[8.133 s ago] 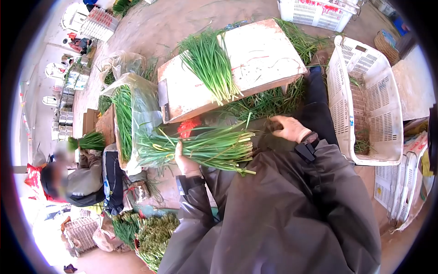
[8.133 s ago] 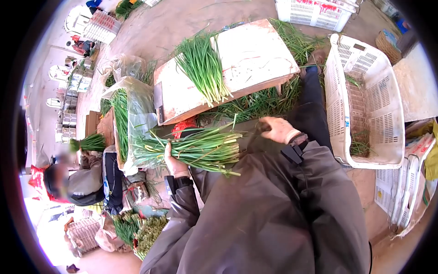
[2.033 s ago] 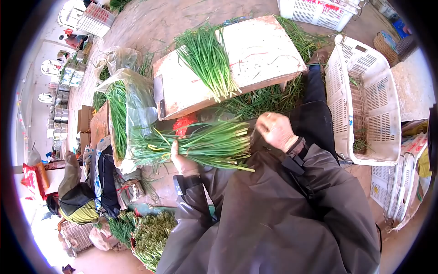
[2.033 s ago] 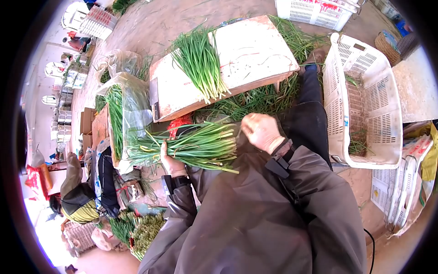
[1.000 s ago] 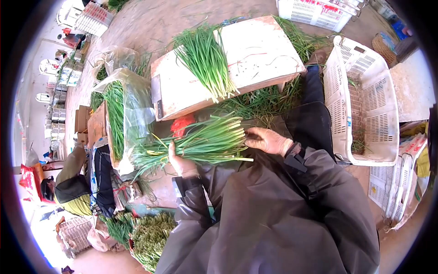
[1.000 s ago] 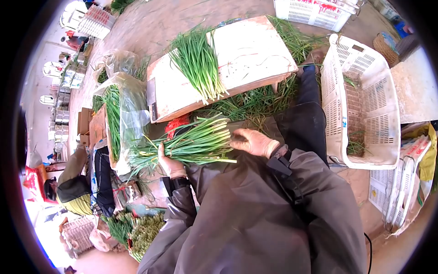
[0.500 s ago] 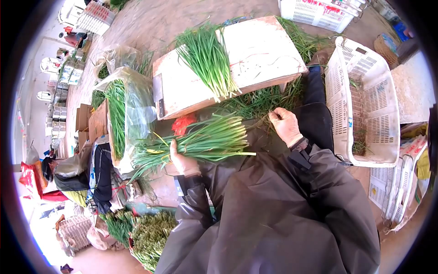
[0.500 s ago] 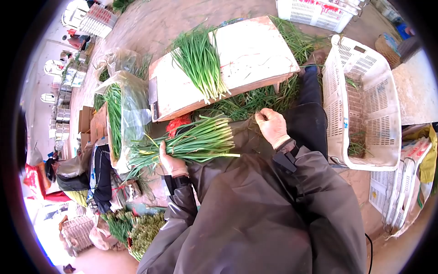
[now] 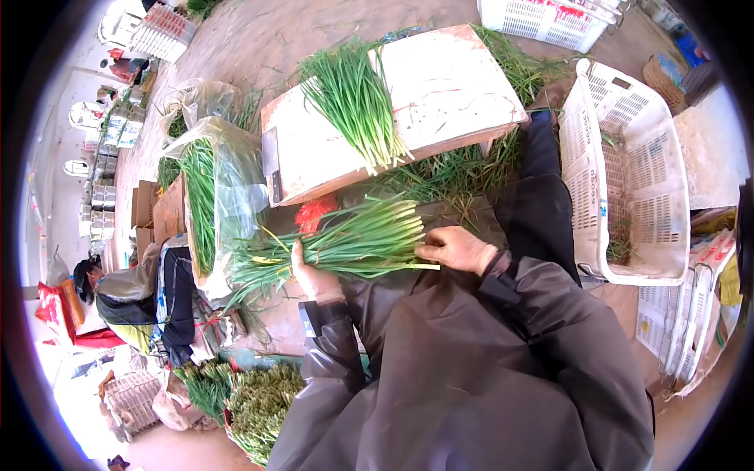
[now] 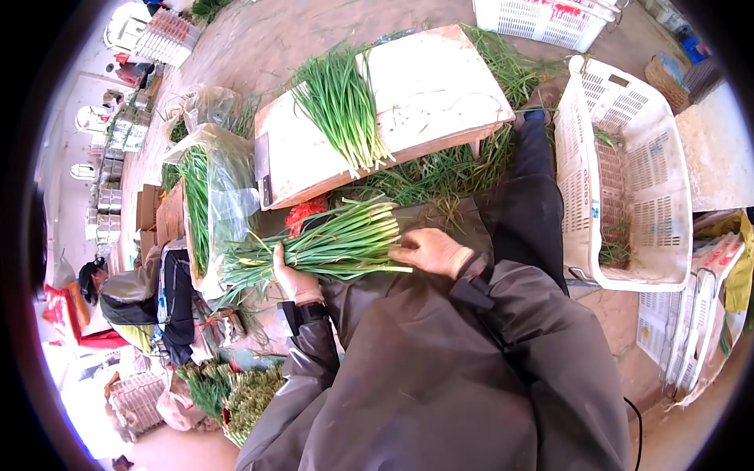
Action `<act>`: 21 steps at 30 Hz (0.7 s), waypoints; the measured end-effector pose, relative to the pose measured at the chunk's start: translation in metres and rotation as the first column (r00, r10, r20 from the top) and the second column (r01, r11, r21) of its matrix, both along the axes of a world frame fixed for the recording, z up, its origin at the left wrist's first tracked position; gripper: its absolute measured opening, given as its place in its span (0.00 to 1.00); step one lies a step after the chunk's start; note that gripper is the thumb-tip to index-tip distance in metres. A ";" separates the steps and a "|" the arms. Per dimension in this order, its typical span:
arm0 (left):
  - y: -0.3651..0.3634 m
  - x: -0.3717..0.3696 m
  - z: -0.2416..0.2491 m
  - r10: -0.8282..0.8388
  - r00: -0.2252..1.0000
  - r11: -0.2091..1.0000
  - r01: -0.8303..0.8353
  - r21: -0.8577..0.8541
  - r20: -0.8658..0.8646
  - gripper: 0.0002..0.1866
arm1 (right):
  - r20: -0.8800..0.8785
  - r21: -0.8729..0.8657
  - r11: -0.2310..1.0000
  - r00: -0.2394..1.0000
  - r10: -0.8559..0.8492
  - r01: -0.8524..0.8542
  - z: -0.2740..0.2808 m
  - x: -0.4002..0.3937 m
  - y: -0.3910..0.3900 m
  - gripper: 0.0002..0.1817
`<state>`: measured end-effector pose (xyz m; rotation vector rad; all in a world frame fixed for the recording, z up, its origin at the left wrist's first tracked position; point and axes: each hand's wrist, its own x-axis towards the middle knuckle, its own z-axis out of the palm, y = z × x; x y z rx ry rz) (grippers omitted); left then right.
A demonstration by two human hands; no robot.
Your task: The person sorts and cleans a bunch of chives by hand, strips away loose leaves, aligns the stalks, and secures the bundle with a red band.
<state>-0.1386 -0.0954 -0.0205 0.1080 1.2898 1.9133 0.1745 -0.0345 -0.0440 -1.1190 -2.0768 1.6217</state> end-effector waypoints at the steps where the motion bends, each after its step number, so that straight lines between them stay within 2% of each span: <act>1: 0.001 0.003 0.004 0.005 1.000 1.000 -0.005 -0.010 -0.003 0.19 | 0.058 0.057 0.998 0.998 0.031 -0.034 0.011 -0.006 -0.002 0.24; 4: 0.001 0.000 0.001 0.025 1.000 1.000 -0.025 -0.009 -0.003 0.19 | 0.021 0.208 0.977 0.999 -0.045 0.039 0.000 -0.009 -0.004 0.21; 5: -0.001 -0.004 -0.005 0.025 1.000 1.000 -0.025 -0.003 0.001 0.19 | 0.040 0.189 0.982 0.999 -0.029 0.021 -0.005 -0.004 0.000 0.20; 6: -0.002 -0.007 -0.008 0.023 1.000 1.000 -0.024 0.002 0.006 0.20 | 0.056 0.262 0.963 0.995 -0.086 0.069 -0.015 0.001 0.003 0.19; 8: -0.004 -0.008 -0.008 0.003 1.000 1.000 -0.003 0.011 0.000 0.20 | 0.119 0.120 0.966 0.963 -0.244 0.230 -0.016 0.019 0.013 0.18; 10: -0.005 -0.009 -0.011 -0.014 1.000 1.000 0.014 0.016 0.001 0.20 | 0.095 0.238 0.866 0.876 -0.472 0.441 -0.039 0.027 0.019 0.17; 11: -0.005 -0.011 -0.013 -0.021 1.000 1.000 0.021 0.019 0.003 0.20 | 0.167 0.377 0.829 0.850 -0.500 0.414 -0.044 0.033 0.019 0.15; 14: -0.001 -0.006 -0.007 -0.023 1.000 1.000 0.023 0.018 0.020 0.20 | 0.314 0.324 0.881 0.840 -0.443 0.343 -0.033 0.036 0.022 0.14; 16: -0.001 -0.007 -0.007 0.012 1.000 1.000 -0.012 0.002 0.014 0.20 | 0.208 0.469 0.724 0.733 -0.648 0.507 -0.032 0.039 0.033 0.15; 18: -0.005 -0.009 -0.009 0.015 0.999 1.000 -0.014 0.006 -0.043 0.21 | 0.156 0.401 0.642 0.642 -0.751 0.654 -0.029 0.052 0.048 0.11; 20: -0.004 -0.008 -0.009 -0.011 0.999 1.000 0.012 0.026 -0.037 0.20 | 0.016 0.267 0.767 0.793 -0.609 0.584 -0.050 0.064 0.055 0.17; 21: -0.004 -0.006 -0.005 -0.036 0.999 0.998 0.036 0.042 -0.004 0.19 | -0.001 0.128 0.856 0.863 -0.506 0.502 -0.048 0.061 0.050 0.22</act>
